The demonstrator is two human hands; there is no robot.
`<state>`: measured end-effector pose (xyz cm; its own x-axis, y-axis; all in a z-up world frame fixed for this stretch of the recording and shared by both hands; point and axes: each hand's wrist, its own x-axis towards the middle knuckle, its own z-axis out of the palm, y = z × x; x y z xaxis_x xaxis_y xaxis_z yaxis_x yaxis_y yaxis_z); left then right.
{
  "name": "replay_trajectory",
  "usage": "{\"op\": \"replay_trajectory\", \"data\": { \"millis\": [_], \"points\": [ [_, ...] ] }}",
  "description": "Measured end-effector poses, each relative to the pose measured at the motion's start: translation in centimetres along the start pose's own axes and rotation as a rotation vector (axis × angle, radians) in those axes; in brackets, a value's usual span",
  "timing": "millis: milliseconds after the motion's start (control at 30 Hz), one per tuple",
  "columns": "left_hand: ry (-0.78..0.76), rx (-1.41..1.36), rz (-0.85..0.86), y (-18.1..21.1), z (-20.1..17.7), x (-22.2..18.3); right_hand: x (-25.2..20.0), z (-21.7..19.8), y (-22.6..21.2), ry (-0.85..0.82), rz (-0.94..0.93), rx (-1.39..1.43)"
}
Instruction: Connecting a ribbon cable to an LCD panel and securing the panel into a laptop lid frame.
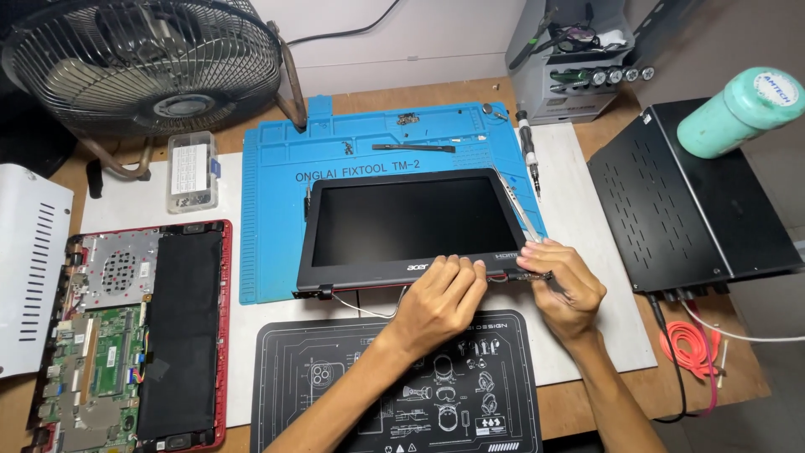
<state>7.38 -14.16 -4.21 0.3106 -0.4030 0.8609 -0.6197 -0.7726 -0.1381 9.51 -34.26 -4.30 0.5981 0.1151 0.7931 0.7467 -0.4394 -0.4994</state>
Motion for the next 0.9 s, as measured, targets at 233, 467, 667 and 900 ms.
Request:
{"op": "replay_trajectory", "data": {
  "millis": [233, 467, 667, 900],
  "points": [
    [-0.002, -0.075, 0.039, 1.2, 1.0, 0.3, -0.2, 0.2, -0.3, 0.005, -0.008, -0.001],
    [0.033, -0.050, 0.003, 0.9, -0.5, 0.5, -0.4, 0.3, -0.6, 0.020, -0.019, 0.016],
    [0.028, 0.028, -0.077, -1.7, -4.5, -1.5, -0.9, 0.2, -0.2, 0.031, 0.011, 0.009],
    [0.074, 0.067, -0.072, -3.4, -5.4, -2.7, -1.2, 0.6, -0.4, 0.049, 0.012, -0.016]
  ]
}}
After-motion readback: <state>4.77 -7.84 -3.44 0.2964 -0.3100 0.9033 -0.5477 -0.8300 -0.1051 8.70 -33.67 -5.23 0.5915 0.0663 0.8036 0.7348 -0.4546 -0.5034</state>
